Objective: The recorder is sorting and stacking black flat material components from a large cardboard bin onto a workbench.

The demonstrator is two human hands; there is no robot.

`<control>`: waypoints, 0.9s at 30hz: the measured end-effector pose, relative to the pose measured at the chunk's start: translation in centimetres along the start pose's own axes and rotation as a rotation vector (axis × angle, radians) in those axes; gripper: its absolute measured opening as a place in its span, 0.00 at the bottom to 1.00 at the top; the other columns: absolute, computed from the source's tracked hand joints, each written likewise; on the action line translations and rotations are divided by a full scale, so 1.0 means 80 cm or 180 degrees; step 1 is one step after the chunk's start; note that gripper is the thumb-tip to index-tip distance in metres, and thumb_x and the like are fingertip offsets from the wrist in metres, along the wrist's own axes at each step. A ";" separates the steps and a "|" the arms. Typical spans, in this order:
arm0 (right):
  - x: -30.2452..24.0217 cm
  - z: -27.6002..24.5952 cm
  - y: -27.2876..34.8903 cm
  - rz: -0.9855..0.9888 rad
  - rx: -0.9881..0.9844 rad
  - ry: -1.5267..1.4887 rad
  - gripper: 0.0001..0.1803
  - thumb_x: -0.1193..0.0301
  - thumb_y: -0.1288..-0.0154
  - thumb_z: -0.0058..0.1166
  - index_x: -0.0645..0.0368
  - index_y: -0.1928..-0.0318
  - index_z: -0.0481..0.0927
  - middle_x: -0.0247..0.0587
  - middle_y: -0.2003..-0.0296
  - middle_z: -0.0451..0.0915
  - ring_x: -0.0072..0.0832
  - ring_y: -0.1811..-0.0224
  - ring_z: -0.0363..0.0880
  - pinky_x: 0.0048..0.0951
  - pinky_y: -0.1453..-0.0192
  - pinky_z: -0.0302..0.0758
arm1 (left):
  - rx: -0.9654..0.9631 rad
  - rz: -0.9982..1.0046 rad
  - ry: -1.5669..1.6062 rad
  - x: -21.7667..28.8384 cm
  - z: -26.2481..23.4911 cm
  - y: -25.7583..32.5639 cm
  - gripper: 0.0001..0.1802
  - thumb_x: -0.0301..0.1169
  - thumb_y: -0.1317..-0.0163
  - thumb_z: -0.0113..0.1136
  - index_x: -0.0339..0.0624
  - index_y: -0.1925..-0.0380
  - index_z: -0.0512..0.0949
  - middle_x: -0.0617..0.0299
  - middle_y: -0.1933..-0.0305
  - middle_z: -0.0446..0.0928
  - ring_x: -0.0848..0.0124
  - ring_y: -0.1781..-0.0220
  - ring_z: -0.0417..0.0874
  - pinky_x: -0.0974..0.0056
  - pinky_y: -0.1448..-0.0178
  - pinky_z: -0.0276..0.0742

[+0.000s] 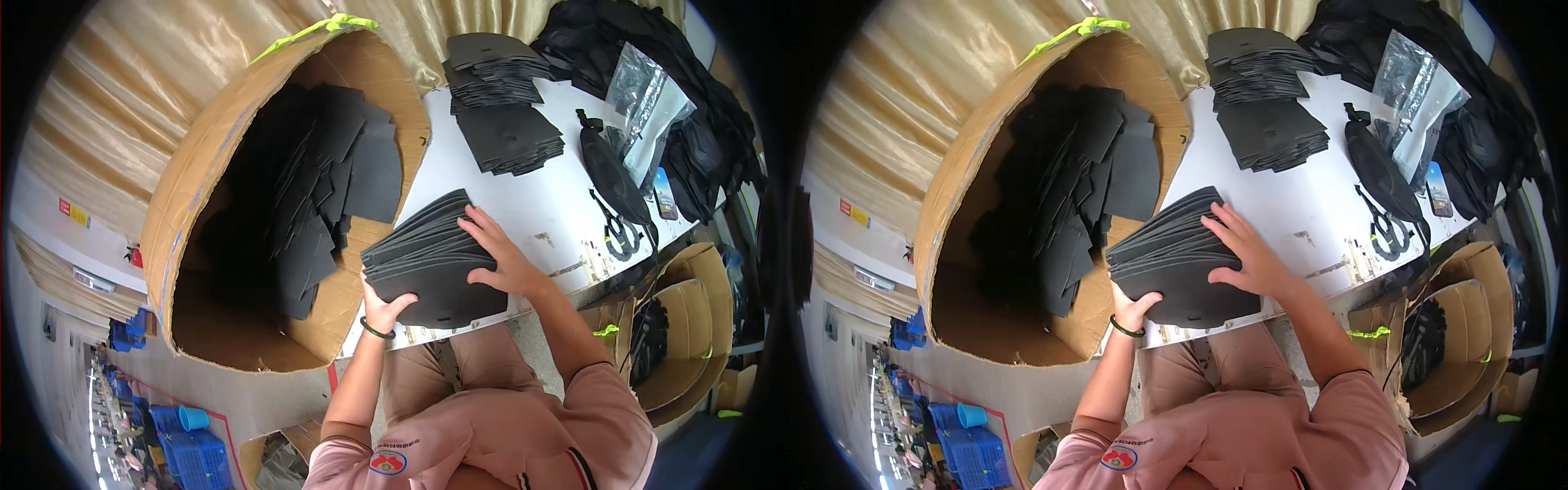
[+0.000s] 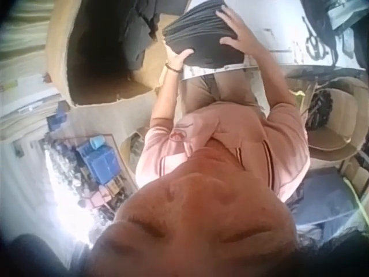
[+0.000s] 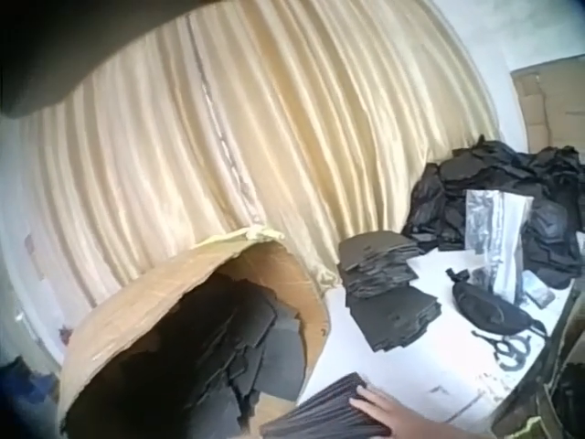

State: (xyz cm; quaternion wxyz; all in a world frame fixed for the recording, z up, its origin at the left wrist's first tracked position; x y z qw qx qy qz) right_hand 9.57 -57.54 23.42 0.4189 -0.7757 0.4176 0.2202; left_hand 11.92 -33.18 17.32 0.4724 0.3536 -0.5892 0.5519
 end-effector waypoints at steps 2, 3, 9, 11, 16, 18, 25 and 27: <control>0.029 -0.003 0.017 0.0012 0.0448 -0.0801 0.47 0.61 0.45 0.65 0.60 0.30 0.53 0.51 0.30 0.52 0.42 0.26 0.49 0.39 0.26 0.47 | 0.0155 -0.0030 -0.0082 -0.008 0.000 0.008 0.54 0.32 0.64 0.82 0.38 0.39 0.56 0.57 0.44 0.69 0.67 0.43 0.71 0.61 0.38 0.67; 0.039 0.000 0.026 0.0033 0.0463 -0.0788 0.47 0.61 0.45 0.65 0.60 0.30 0.53 0.51 0.30 0.52 0.42 0.26 0.49 0.39 0.26 0.47 | 0.0347 -0.0048 -0.0181 -0.004 0.002 0.010 0.54 0.31 0.64 0.82 0.38 0.39 0.56 0.56 0.44 0.69 0.67 0.43 0.71 0.61 0.38 0.67; 0.052 -0.002 0.047 0.0474 0.0648 -0.1507 0.58 0.67 0.54 0.71 0.62 0.29 0.45 0.50 0.31 0.52 0.39 0.27 0.49 0.36 0.26 0.47 | 0.0092 0.0517 -0.0895 0.001 0.008 0.034 0.55 0.34 0.67 0.83 0.37 0.40 0.57 0.55 0.45 0.70 0.64 0.42 0.72 0.59 0.36 0.65; 0.059 0.002 0.051 0.0654 0.0545 -0.1465 0.58 0.67 0.55 0.71 0.62 0.29 0.45 0.50 0.31 0.53 0.39 0.28 0.50 0.36 0.26 0.48 | 0.0006 0.0362 -0.0852 -0.025 0.002 0.039 0.53 0.36 0.68 0.83 0.36 0.41 0.60 0.54 0.45 0.72 0.63 0.42 0.72 0.59 0.36 0.65; 0.084 0.020 0.073 0.0769 0.0525 -0.1852 0.58 0.68 0.54 0.71 0.61 0.28 0.44 0.51 0.32 0.54 0.38 0.29 0.53 0.36 0.27 0.50 | -0.0173 0.0132 -0.0969 -0.022 0.028 0.044 0.35 0.41 0.65 0.81 0.34 0.56 0.79 0.56 0.54 0.81 0.61 0.50 0.79 0.59 0.39 0.68; 0.086 0.026 0.078 0.0797 0.0429 -0.1822 0.57 0.71 0.52 0.70 0.61 0.28 0.43 0.51 0.32 0.54 0.37 0.29 0.53 0.35 0.27 0.52 | -0.0042 0.0281 -0.1058 -0.004 0.036 0.045 0.30 0.35 0.60 0.79 0.35 0.57 0.79 0.56 0.56 0.81 0.61 0.54 0.81 0.59 0.41 0.70; 0.115 0.050 0.116 0.1641 0.1114 -0.3494 0.58 0.65 0.50 0.70 0.56 0.28 0.40 0.48 0.30 0.50 0.37 0.28 0.50 0.41 0.29 0.55 | 0.0672 -0.0922 0.1831 -0.024 0.074 -0.002 0.35 0.25 0.50 0.68 0.35 0.41 0.65 0.54 0.42 0.71 0.61 0.41 0.72 0.58 0.36 0.67; 0.109 0.062 0.112 0.1548 0.1514 -0.5221 0.56 0.64 0.46 0.66 0.53 0.27 0.38 0.46 0.30 0.50 0.38 0.28 0.52 0.43 0.31 0.60 | 0.0566 -0.1102 0.1980 -0.023 0.108 -0.034 0.35 0.27 0.47 0.67 0.35 0.39 0.62 0.53 0.40 0.69 0.60 0.39 0.71 0.57 0.34 0.66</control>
Point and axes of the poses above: each hand's wrist, its own y-axis away from the middle knuckle, its own z-axis out of the palm, x = y × z, the point moved 9 cm from there along -y, towards the middle knuckle
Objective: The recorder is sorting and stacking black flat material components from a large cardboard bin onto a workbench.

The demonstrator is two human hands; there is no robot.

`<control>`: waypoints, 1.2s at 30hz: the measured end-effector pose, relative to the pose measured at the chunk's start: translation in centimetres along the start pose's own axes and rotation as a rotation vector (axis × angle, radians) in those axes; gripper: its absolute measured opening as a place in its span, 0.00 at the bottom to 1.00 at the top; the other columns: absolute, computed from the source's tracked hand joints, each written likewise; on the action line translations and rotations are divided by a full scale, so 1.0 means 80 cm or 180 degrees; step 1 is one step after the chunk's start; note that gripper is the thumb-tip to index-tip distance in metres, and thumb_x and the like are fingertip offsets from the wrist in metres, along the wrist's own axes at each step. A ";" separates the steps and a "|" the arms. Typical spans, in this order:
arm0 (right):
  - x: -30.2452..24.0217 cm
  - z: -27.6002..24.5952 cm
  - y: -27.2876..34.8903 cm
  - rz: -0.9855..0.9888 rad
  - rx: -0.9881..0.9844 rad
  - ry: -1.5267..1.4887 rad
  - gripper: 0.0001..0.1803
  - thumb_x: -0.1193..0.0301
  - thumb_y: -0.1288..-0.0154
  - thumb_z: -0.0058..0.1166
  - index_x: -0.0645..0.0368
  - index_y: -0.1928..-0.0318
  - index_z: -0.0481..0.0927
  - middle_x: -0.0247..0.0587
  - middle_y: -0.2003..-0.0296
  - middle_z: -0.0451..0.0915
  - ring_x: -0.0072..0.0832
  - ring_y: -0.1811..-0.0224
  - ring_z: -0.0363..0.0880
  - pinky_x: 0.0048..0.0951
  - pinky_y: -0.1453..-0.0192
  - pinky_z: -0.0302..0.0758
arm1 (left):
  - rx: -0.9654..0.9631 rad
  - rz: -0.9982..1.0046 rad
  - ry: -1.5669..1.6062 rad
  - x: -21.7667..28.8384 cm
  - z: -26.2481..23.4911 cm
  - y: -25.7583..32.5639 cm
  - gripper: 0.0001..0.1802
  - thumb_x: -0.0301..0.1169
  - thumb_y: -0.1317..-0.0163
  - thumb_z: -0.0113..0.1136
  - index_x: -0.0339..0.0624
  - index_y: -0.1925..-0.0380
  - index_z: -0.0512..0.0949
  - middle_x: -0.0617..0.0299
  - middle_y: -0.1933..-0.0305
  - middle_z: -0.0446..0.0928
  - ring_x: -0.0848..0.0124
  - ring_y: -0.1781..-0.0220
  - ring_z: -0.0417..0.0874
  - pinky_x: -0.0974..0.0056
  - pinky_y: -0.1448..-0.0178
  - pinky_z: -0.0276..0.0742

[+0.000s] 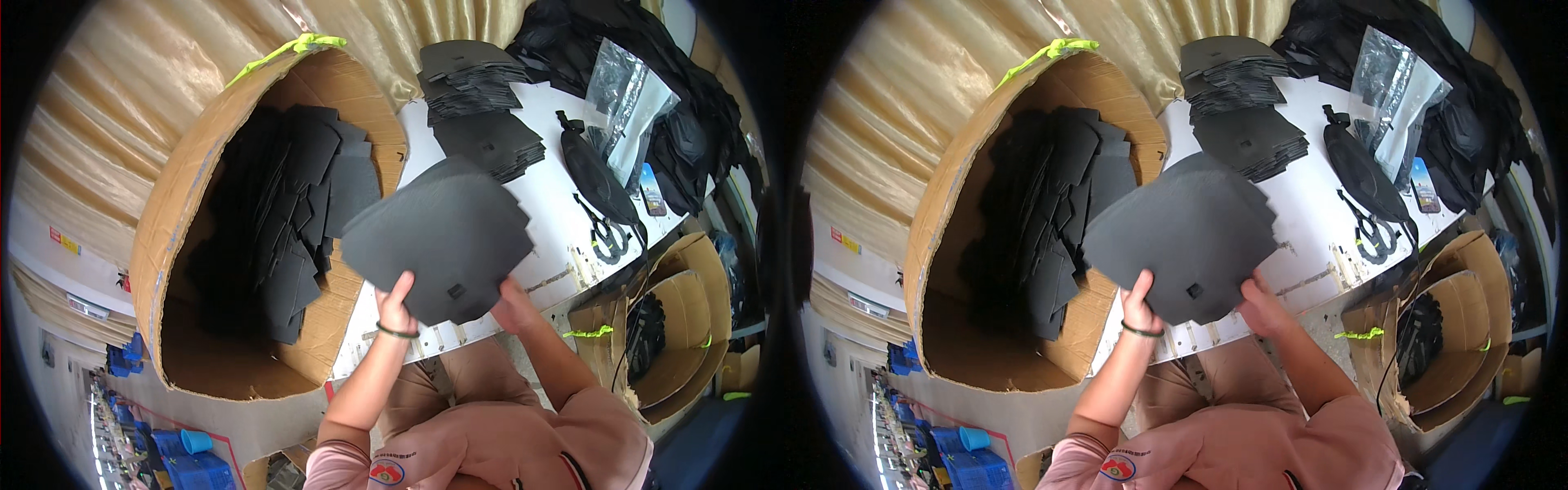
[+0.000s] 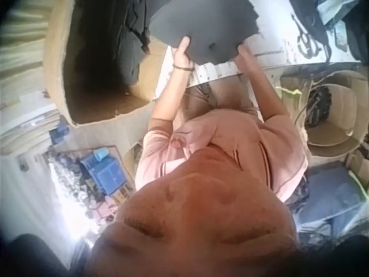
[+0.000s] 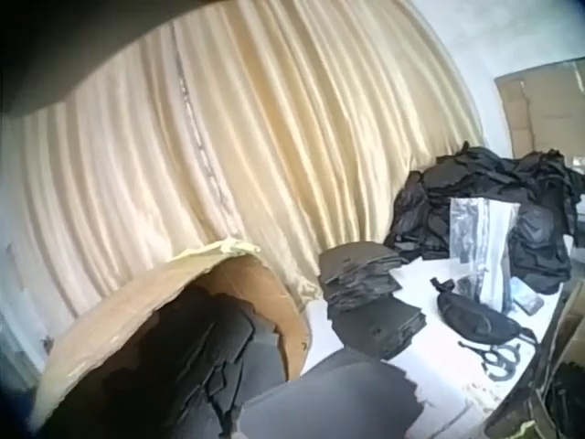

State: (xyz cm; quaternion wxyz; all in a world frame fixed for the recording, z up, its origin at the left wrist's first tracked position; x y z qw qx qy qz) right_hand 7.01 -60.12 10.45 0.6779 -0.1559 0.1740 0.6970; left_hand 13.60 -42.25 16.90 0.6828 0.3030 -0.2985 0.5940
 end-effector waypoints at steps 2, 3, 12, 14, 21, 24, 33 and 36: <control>-0.038 0.057 -0.016 -0.0338 -0.0478 -0.0110 0.53 0.65 0.43 0.63 0.53 0.27 0.38 0.46 0.31 0.51 0.37 0.29 0.54 0.42 0.32 0.62 | -0.0008 -0.0279 0.0115 0.003 0.043 -0.023 0.34 0.31 0.43 0.66 0.34 0.39 0.63 0.51 0.40 0.70 0.58 0.39 0.72 0.55 0.35 0.68; -0.065 0.093 -0.021 -0.0704 -0.0942 -0.0247 0.51 0.67 0.41 0.60 0.52 0.27 0.38 0.46 0.31 0.51 0.37 0.30 0.55 0.41 0.33 0.63 | -0.0059 -0.0492 0.0274 0.003 0.059 -0.038 0.32 0.33 0.42 0.65 0.33 0.40 0.64 0.51 0.41 0.71 0.57 0.40 0.73 0.54 0.36 0.69; -0.197 0.058 -0.162 -0.1913 0.1123 0.1230 0.36 0.70 0.42 0.61 0.56 0.37 0.58 0.43 0.46 0.71 0.33 0.50 0.76 0.31 0.60 0.79 | -0.0889 -0.0984 -0.0759 -0.020 0.140 -0.146 0.45 0.62 0.45 0.59 0.48 0.35 0.57 0.61 0.44 0.67 0.65 0.39 0.65 0.51 0.38 0.61; -0.220 -0.019 -0.202 -0.1939 0.1835 0.1375 0.32 0.70 0.43 0.62 0.57 0.39 0.63 0.43 0.48 0.74 0.34 0.53 0.78 0.30 0.69 0.80 | -0.0500 -0.0941 -0.0562 -0.022 0.106 -0.126 0.30 0.57 0.39 0.56 0.50 0.47 0.65 0.63 0.52 0.71 0.68 0.47 0.72 0.53 0.39 0.66; -0.211 -0.065 -0.249 -0.1009 0.2115 0.1801 0.32 0.56 0.47 0.66 0.55 0.44 0.70 0.43 0.50 0.75 0.34 0.54 0.78 0.35 0.66 0.82 | 0.1772 -0.0520 0.0345 0.030 -0.238 -0.042 0.41 0.56 0.47 0.65 0.38 0.43 0.62 0.57 0.58 0.73 0.62 0.59 0.80 0.52 0.49 0.79; -0.200 -0.056 -0.226 -0.0730 0.2281 0.2002 0.43 0.47 0.47 0.65 0.56 0.39 0.62 0.42 0.45 0.71 0.35 0.47 0.73 0.40 0.53 0.76 | 0.2512 0.0019 0.0645 0.093 -0.328 -0.002 0.50 0.60 0.53 0.67 0.34 0.42 0.61 0.52 0.55 0.74 0.60 0.50 0.78 0.49 0.40 0.72; -0.064 -0.109 -0.120 -0.1752 0.1719 0.2293 0.28 0.68 0.34 0.54 0.58 0.37 0.59 0.39 0.50 0.69 0.19 0.60 0.70 0.22 0.56 0.70 | 0.1903 0.0363 0.1468 0.147 -0.298 -0.070 0.33 0.56 0.43 0.61 0.41 0.48 0.73 0.53 0.45 0.77 0.54 0.44 0.77 0.49 0.37 0.71; -0.050 -0.078 -0.107 -0.1648 0.1317 0.3021 0.22 0.74 0.33 0.52 0.61 0.41 0.64 0.36 0.54 0.71 0.15 0.66 0.69 0.15 0.60 0.67 | 0.1805 0.0074 0.1702 0.147 -0.268 -0.088 0.32 0.55 0.41 0.59 0.40 0.48 0.73 0.53 0.44 0.76 0.54 0.43 0.76 0.49 0.36 0.70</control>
Point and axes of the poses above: each hand's wrist, its own y-axis away from the middle knuckle, its own z-axis out of the palm, x = y × z, the point moved 9 cm from there along -y, towards the middle knuckle
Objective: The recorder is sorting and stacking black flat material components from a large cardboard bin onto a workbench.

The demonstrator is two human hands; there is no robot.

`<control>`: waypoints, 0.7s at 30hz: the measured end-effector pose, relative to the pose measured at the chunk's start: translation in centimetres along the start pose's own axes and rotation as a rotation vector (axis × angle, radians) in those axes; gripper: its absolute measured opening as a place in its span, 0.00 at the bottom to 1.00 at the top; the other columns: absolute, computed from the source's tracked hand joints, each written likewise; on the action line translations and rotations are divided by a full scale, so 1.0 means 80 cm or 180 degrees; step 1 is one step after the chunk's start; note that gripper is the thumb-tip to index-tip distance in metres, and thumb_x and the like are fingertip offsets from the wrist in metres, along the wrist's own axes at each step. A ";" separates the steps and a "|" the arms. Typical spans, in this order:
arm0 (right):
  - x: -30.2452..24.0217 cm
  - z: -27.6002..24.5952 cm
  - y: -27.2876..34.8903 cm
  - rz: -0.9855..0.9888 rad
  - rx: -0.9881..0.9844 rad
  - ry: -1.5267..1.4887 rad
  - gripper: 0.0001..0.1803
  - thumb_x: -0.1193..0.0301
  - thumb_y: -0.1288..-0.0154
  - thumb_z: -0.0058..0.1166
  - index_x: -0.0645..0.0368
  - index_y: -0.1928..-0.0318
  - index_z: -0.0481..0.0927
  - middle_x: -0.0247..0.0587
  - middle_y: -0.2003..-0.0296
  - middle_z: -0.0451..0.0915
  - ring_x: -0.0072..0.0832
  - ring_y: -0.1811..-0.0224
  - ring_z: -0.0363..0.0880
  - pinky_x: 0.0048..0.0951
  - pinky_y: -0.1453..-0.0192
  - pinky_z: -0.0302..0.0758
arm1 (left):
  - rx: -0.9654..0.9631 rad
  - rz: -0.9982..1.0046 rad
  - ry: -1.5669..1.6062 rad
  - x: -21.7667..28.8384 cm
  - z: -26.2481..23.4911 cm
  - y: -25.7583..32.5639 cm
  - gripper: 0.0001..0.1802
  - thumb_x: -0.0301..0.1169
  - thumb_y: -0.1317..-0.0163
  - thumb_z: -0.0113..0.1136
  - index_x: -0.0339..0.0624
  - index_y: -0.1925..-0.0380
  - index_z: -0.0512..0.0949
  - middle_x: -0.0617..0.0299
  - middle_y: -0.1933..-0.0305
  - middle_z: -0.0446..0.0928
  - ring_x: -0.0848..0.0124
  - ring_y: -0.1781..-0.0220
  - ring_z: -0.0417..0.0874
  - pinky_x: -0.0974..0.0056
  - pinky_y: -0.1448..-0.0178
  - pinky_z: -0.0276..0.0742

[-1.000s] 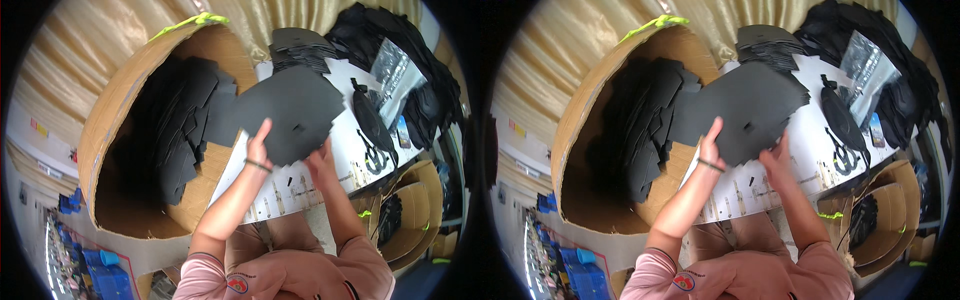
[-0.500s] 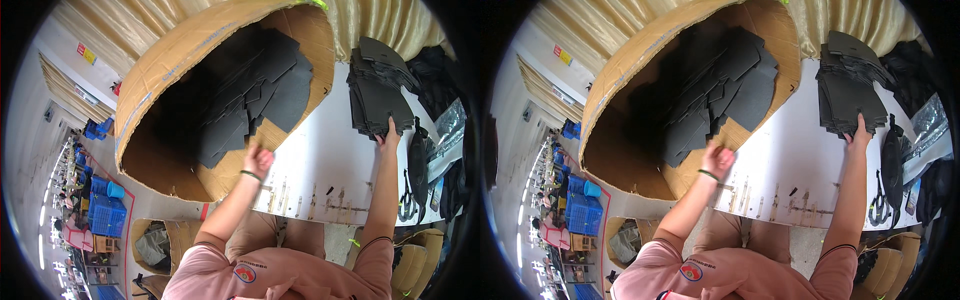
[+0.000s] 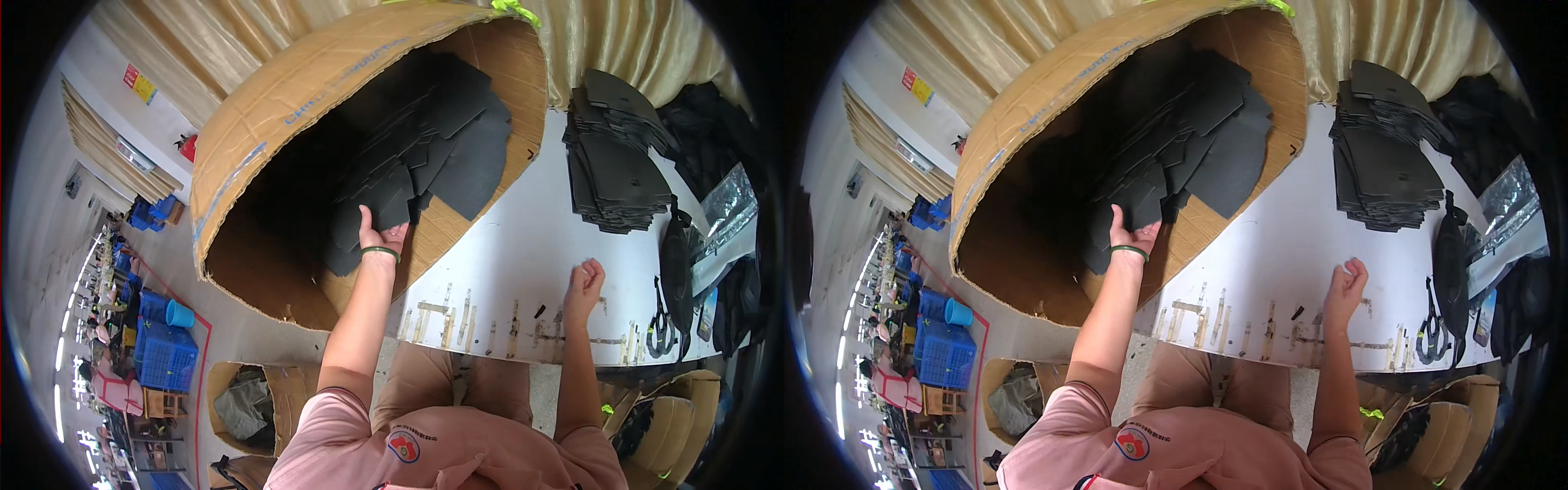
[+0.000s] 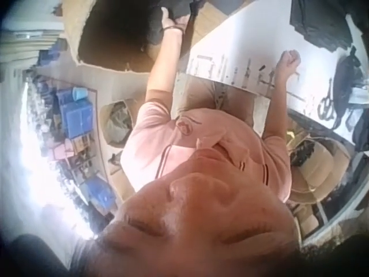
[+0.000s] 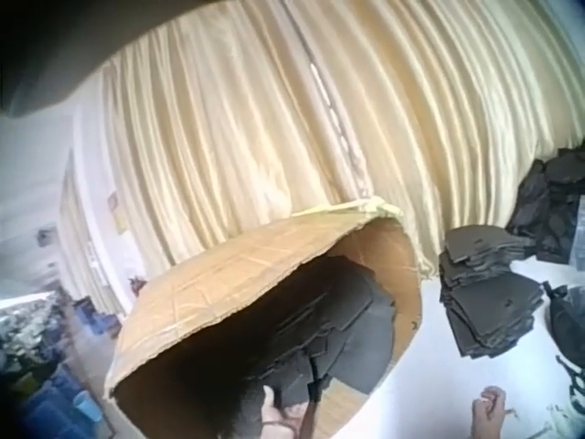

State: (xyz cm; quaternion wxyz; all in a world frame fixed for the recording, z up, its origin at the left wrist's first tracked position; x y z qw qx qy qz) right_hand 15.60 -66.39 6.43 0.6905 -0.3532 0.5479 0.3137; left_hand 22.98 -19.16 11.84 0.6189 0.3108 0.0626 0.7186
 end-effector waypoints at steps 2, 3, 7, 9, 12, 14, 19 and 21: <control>0.006 0.002 -0.002 -0.0097 -0.0021 -0.0189 0.19 0.75 0.33 0.51 0.63 0.44 0.66 0.36 0.56 0.72 0.13 0.68 0.68 0.13 0.62 0.66 | -0.0401 0.0382 0.0198 0.017 0.030 -0.010 0.32 0.55 0.41 0.58 0.41 0.47 0.72 0.53 0.43 0.76 0.54 0.42 0.76 0.48 0.36 0.70; 0.007 0.008 -0.003 -0.0104 -0.0151 -0.0081 0.18 0.75 0.33 0.51 0.63 0.45 0.67 0.35 0.58 0.73 0.13 0.67 0.68 0.13 0.62 0.66 | -0.0326 0.0417 0.0079 0.028 0.035 -0.021 0.32 0.57 0.39 0.53 0.46 0.45 0.72 0.56 0.42 0.75 0.55 0.41 0.75 0.46 0.35 0.67; 0.007 0.025 0.000 -0.0176 -0.0397 0.0201 0.13 0.75 0.33 0.52 0.62 0.49 0.71 0.31 0.64 0.74 0.13 0.67 0.68 0.14 0.62 0.67 | -0.0182 0.0534 -0.0083 0.071 0.050 -0.066 0.35 0.64 0.39 0.44 0.55 0.41 0.71 0.62 0.40 0.74 0.57 0.37 0.71 0.43 0.32 0.56; 0.007 0.019 0.000 -0.0187 -0.0321 0.0353 0.11 0.75 0.33 0.52 0.62 0.51 0.72 0.31 0.66 0.74 0.13 0.67 0.68 0.15 0.62 0.68 | 0.0010 0.0503 -0.0223 0.068 0.061 -0.079 0.37 0.66 0.41 0.44 0.55 0.40 0.70 0.62 0.38 0.73 0.58 0.36 0.69 0.43 0.31 0.55; 0.005 0.014 0.000 -0.0217 -0.0287 0.0499 0.09 0.76 0.33 0.51 0.62 0.54 0.74 0.30 0.68 0.74 0.14 0.67 0.69 0.16 0.62 0.68 | 0.0405 0.0390 -0.0487 0.068 0.064 -0.094 0.40 0.68 0.43 0.45 0.57 0.38 0.67 0.62 0.34 0.68 0.57 0.32 0.64 0.42 0.30 0.52; 0.000 0.018 0.003 -0.0233 -0.0312 0.0501 0.08 0.77 0.34 0.51 0.62 0.55 0.74 0.29 0.68 0.74 0.14 0.68 0.69 0.16 0.62 0.69 | 0.0573 0.0460 -0.0358 0.080 0.063 -0.104 0.39 0.64 0.46 0.50 0.57 0.38 0.67 0.63 0.35 0.69 0.59 0.32 0.63 0.44 0.31 0.53; -0.006 0.028 0.005 -0.0226 -0.0415 0.0742 0.06 0.79 0.35 0.51 0.63 0.58 0.76 0.29 0.70 0.74 0.14 0.69 0.68 0.17 0.63 0.69 | 0.0500 0.0494 0.0061 0.104 0.045 -0.150 0.32 0.58 0.45 0.52 0.55 0.45 0.74 0.62 0.42 0.75 0.57 0.40 0.73 0.44 0.41 0.70; -0.006 0.024 0.004 -0.0244 -0.0364 0.0840 0.05 0.79 0.35 0.51 0.63 0.59 0.76 0.29 0.71 0.73 0.14 0.70 0.68 0.17 0.64 0.69 | 0.0839 0.0719 0.0216 0.101 0.030 -0.158 0.25 0.52 0.43 0.55 0.53 0.49 0.76 0.61 0.45 0.77 0.56 0.45 0.77 0.47 0.47 0.77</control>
Point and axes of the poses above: each hand's wrist, its own y-axis away from the middle knuckle, its own z-axis out of the palm, x = y × z, the point moved 9 cm from there along -y, towards the middle knuckle
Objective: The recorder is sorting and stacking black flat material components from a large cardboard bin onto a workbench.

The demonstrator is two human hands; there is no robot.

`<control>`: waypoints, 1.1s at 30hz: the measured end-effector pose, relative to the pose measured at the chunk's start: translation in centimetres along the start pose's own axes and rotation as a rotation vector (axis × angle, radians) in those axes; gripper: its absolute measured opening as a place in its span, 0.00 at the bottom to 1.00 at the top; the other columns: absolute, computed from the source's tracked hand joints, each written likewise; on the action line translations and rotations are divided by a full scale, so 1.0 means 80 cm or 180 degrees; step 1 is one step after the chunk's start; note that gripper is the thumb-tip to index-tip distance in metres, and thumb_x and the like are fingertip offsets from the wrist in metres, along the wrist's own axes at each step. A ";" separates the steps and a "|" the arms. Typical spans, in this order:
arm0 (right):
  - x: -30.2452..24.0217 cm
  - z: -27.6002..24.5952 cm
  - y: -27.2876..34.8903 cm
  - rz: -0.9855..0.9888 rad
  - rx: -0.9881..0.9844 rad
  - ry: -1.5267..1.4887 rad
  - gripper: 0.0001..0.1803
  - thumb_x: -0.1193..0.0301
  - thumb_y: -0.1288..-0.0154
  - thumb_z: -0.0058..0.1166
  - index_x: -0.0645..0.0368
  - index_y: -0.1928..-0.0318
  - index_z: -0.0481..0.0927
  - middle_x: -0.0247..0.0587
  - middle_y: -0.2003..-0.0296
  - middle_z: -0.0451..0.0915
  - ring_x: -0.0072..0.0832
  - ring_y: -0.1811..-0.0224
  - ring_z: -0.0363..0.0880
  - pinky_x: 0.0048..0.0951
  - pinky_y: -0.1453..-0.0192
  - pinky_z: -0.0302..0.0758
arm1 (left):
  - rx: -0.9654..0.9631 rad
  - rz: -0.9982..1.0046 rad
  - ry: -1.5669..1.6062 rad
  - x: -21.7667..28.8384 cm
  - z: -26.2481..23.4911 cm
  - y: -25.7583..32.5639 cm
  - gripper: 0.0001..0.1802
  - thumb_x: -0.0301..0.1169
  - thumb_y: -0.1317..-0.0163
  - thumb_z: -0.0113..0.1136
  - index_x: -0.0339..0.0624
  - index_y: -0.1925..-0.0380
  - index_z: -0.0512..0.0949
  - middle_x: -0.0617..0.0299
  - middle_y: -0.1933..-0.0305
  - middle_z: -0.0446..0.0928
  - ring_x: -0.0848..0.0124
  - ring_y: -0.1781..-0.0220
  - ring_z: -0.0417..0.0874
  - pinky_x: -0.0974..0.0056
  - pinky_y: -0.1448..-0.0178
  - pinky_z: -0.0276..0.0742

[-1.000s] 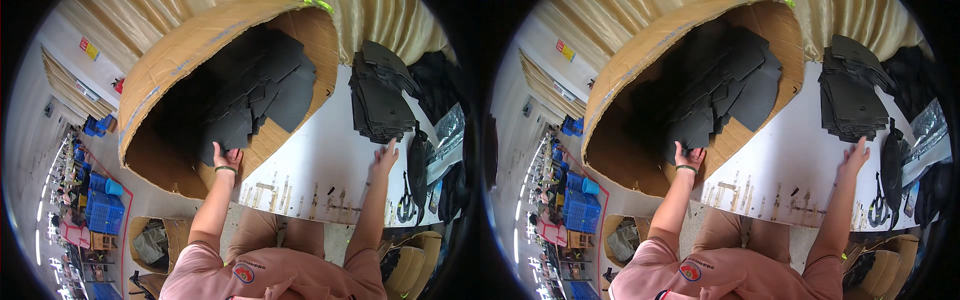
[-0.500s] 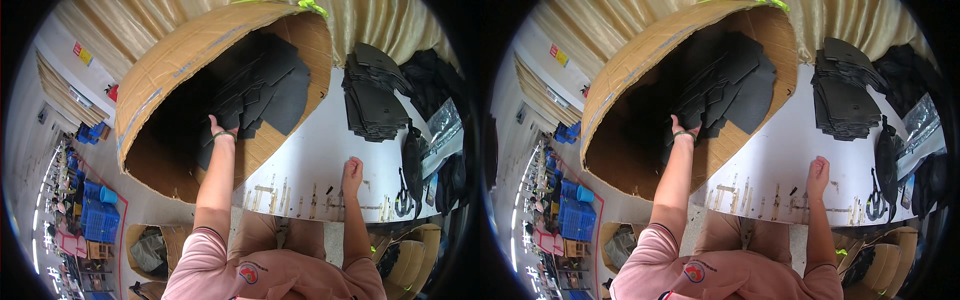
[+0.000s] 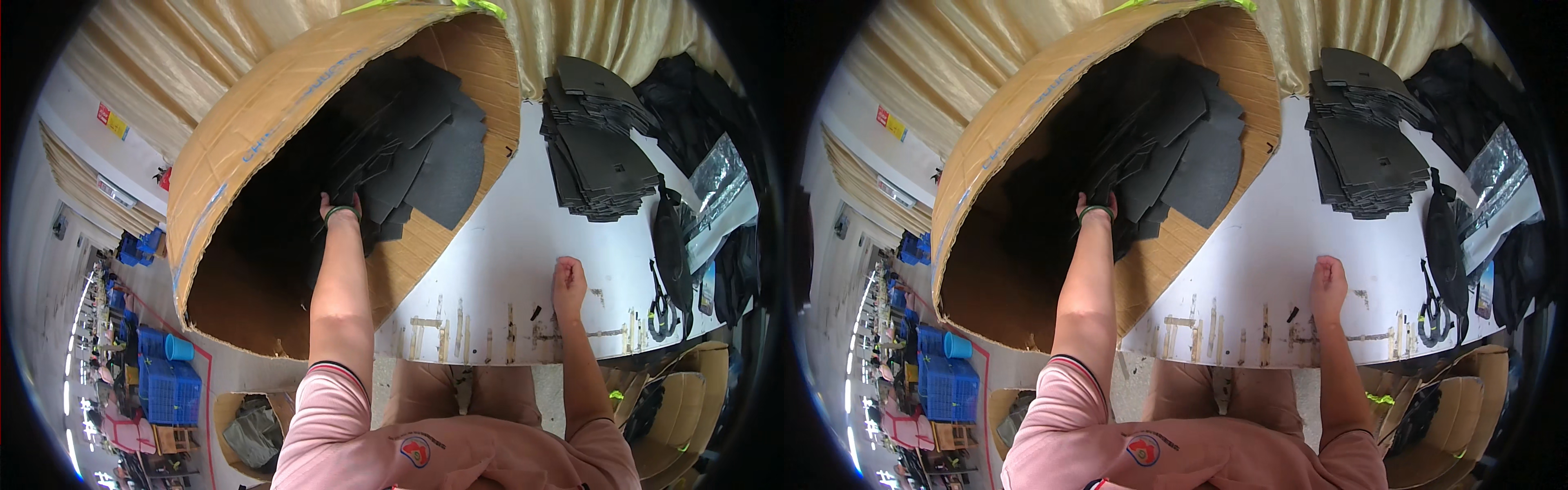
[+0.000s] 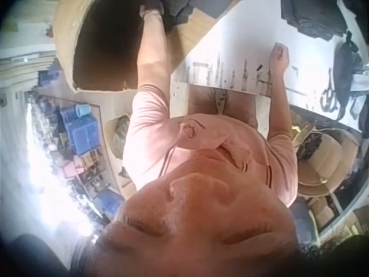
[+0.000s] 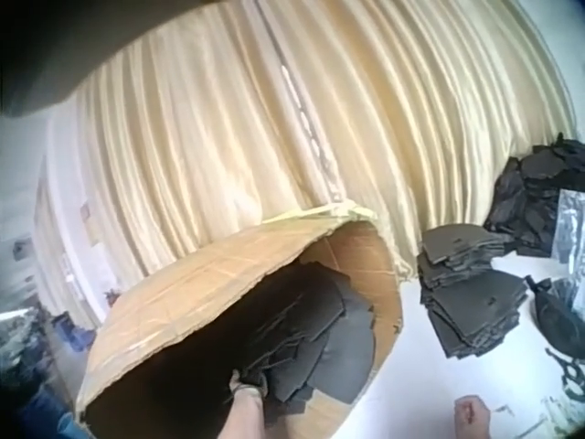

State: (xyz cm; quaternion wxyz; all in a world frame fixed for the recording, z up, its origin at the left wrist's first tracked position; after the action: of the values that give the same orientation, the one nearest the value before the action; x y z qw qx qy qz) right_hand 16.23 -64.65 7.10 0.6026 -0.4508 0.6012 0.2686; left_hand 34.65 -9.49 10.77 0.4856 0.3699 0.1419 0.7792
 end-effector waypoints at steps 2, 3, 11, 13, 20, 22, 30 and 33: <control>0.000 -0.005 0.000 -0.0006 0.0042 0.0099 0.05 0.79 0.35 0.51 0.62 0.59 0.76 0.29 0.72 0.73 0.14 0.70 0.68 0.17 0.64 0.68 | -0.0190 0.0077 -0.0072 -0.007 0.002 -0.005 0.22 0.47 0.41 0.56 0.51 0.49 0.76 0.60 0.46 0.77 0.55 0.45 0.77 0.46 0.47 0.78; -0.007 -0.007 0.001 -0.0149 0.0075 0.0213 0.04 0.79 0.35 0.51 0.62 0.60 0.76 0.29 0.72 0.73 0.15 0.71 0.68 0.17 0.65 0.68 | -0.0374 0.0177 -0.0125 -0.009 0.008 -0.007 0.20 0.43 0.39 0.56 0.48 0.50 0.76 0.58 0.47 0.78 0.55 0.45 0.78 0.45 0.46 0.78; -0.020 0.004 0.003 -0.0206 -0.0041 0.0301 0.04 0.79 0.35 0.51 0.63 0.61 0.76 0.30 0.72 0.73 0.15 0.71 0.68 0.17 0.65 0.68 | -0.0652 -0.0008 0.0394 -0.010 -0.025 0.038 0.17 0.34 0.35 0.54 0.37 0.50 0.76 0.52 0.47 0.78 0.53 0.44 0.78 0.46 0.38 0.73; -0.027 -0.001 0.004 -0.0421 0.0081 0.0340 0.03 0.79 0.35 0.50 0.63 0.61 0.76 0.29 0.73 0.73 0.14 0.72 0.67 0.17 0.67 0.67 | -0.0836 -0.0085 0.0312 -0.029 -0.044 0.092 0.20 0.34 0.36 0.54 0.35 0.47 0.74 0.50 0.44 0.76 0.52 0.41 0.75 0.47 0.35 0.70; -0.012 -0.002 0.002 -0.0196 0.0059 0.0342 0.03 0.79 0.35 0.51 0.63 0.62 0.76 0.29 0.74 0.74 0.14 0.73 0.68 0.17 0.68 0.67 | -0.1522 -0.0375 -0.0145 -0.078 -0.155 0.250 0.26 0.35 0.36 0.56 0.37 0.40 0.67 0.53 0.37 0.70 0.53 0.36 0.69 0.47 0.30 0.61; -0.021 0.005 0.003 -0.0209 -0.0032 0.0430 0.05 0.76 0.34 0.52 0.63 0.60 0.77 0.30 0.72 0.76 0.15 0.71 0.70 0.17 0.65 0.69 | -0.1442 -0.0611 -0.0183 -0.091 -0.192 0.275 0.25 0.34 0.37 0.57 0.38 0.41 0.68 0.54 0.37 0.70 0.54 0.36 0.70 0.47 0.30 0.61; -0.020 0.078 0.063 0.0942 -0.1177 -0.1026 0.26 0.61 0.33 0.54 0.64 0.40 0.69 0.39 0.56 0.77 0.23 0.53 0.74 0.26 0.47 0.72 | -0.1438 -0.1207 -0.0500 -0.164 -0.283 0.313 0.26 0.34 0.38 0.59 0.42 0.41 0.69 0.54 0.37 0.70 0.54 0.35 0.69 0.46 0.29 0.60; -0.065 0.106 0.091 0.1078 -0.1542 -0.0818 0.35 0.55 0.35 0.55 0.64 0.36 0.64 0.45 0.48 0.75 0.31 0.46 0.74 0.31 0.43 0.71 | -0.1434 -0.1305 -0.0556 -0.172 -0.280 0.329 0.27 0.34 0.39 0.60 0.41 0.40 0.68 0.54 0.37 0.70 0.54 0.35 0.69 0.46 0.30 0.60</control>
State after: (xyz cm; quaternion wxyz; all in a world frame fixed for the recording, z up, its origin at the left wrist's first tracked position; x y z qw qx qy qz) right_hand 13.33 -52.94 9.44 0.4956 -0.4371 0.5052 0.5551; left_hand 5.00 -31.15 4.66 0.7127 0.2822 -0.0050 0.6422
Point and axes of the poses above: each hand's wrist, its own y-axis away from the middle knuckle, its own z-axis out of the palm, x = y × z, the point moved 9 cm from there along -y, towards the middle knuckle
